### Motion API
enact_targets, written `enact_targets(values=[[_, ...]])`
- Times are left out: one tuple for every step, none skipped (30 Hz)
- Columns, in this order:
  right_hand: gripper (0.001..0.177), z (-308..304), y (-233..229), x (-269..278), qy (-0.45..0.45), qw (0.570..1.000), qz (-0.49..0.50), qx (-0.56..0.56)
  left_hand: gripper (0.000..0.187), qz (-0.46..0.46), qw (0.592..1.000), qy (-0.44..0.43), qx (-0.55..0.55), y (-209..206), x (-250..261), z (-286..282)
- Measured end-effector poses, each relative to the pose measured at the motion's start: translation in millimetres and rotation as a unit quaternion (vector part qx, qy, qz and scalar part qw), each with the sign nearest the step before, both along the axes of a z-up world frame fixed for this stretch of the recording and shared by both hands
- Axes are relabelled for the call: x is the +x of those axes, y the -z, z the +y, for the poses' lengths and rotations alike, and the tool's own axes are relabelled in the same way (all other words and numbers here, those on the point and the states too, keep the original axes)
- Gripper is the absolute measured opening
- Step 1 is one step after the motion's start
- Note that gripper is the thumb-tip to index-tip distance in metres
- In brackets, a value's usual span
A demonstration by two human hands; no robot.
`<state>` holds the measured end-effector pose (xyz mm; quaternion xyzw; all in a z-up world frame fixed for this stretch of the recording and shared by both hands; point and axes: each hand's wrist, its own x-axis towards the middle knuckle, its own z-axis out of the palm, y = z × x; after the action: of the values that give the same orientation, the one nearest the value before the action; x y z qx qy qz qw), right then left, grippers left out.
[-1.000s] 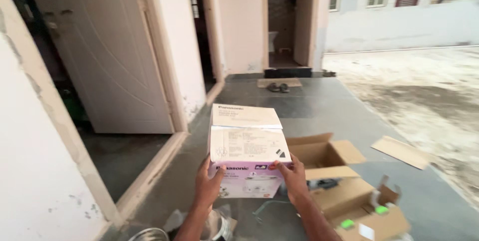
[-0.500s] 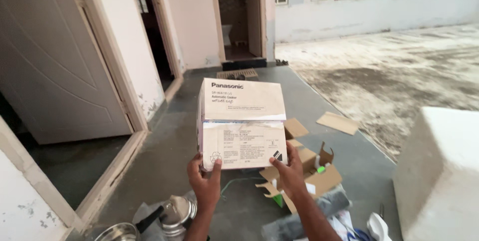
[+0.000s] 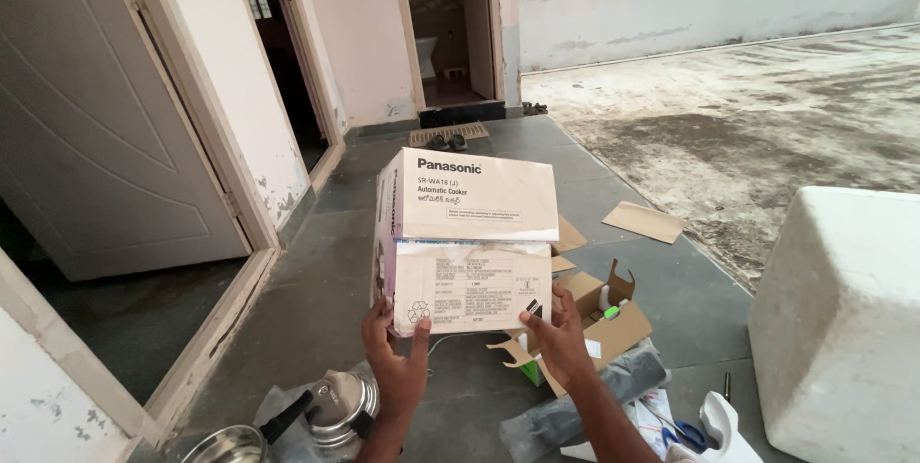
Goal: The person opens a cardboard box and removes packaging materials, including plastic wrap and foam pieces. They take out a long black object, inspect it, and place it back in the plastic wrap. They also handle a white bucket and a Panasonic product box.
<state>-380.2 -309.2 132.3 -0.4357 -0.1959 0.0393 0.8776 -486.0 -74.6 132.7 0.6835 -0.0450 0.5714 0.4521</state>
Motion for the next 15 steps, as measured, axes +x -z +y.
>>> enact_targets(values=[[0.072,0.0,0.3,-3.8,0.001,1.000,0.013,-0.008,0.050,0.000,1.000,-0.003,0.007,1.0,-1.8,-0.8],[0.072,1.1,-0.5,-7.0,0.002,1.000,0.026,-0.017,0.050,0.002,1.000,-0.011,0.009,0.0,-2.9,-0.1],[0.072,2.1,-2.5,-9.2,0.004,0.999,0.040,-0.025,0.051,0.005,1.000,-0.019,0.011,-2.6,-3.1,0.5],[0.070,4.5,-5.4,-10.4,0.009,0.998,0.022,-0.064,0.051,0.009,1.000,-0.026,0.013,-6.3,-2.8,1.1],[0.068,3.2,-6.5,-13.6,0.017,0.994,0.006,-0.104,0.051,0.037,0.999,-0.037,-0.007,-8.9,-4.2,-0.4],[0.067,2.4,-8.0,-15.9,0.025,0.989,-0.009,-0.144,0.051,0.065,0.996,-0.048,-0.027,-12.3,-6.8,-0.4],[0.068,2.5,-10.0,-17.7,0.024,0.987,0.011,-0.161,0.051,0.094,0.993,-0.059,-0.047,-16.8,-9.8,-0.1],[0.069,3.1,-12.4,-17.9,0.023,0.983,0.031,-0.178,0.050,0.131,0.987,-0.080,-0.045,-21.4,-12.5,0.4],[0.070,3.3,-12.3,-19.0,0.020,0.979,0.054,-0.197,0.050,0.171,0.979,-0.103,-0.045,-23.6,-18.0,1.4],[0.070,3.4,-12.2,-18.3,0.007,0.978,0.070,-0.197,0.050,0.210,0.969,-0.125,-0.043,-26.1,-21.7,3.2],[0.070,4.9,-11.2,-17.1,-0.009,0.976,0.088,-0.197,0.051,0.225,0.966,-0.123,-0.037,-27.9,-25.9,6.5],[0.070,6.5,-9.4,-14.9,-0.024,0.974,0.106,-0.197,0.053,0.240,0.963,-0.121,-0.031,-29.0,-28.6,10.5],[0.072,8.7,-5.3,-12.9,-0.035,0.973,0.104,-0.205,0.054,0.255,0.959,-0.120,-0.026,-27.9,-31.0,14.9],[0.073,11.1,-0.1,-10.5,-0.045,0.971,0.102,-0.213,0.055,0.259,0.958,-0.121,-0.026,-25.1,-32.3,19.1],[0.074,15.3,4.9,-7.1,-0.056,0.969,0.098,-0.220,0.056,0.261,0.957,-0.123,-0.025,-22.1,-32.4,24.2]])
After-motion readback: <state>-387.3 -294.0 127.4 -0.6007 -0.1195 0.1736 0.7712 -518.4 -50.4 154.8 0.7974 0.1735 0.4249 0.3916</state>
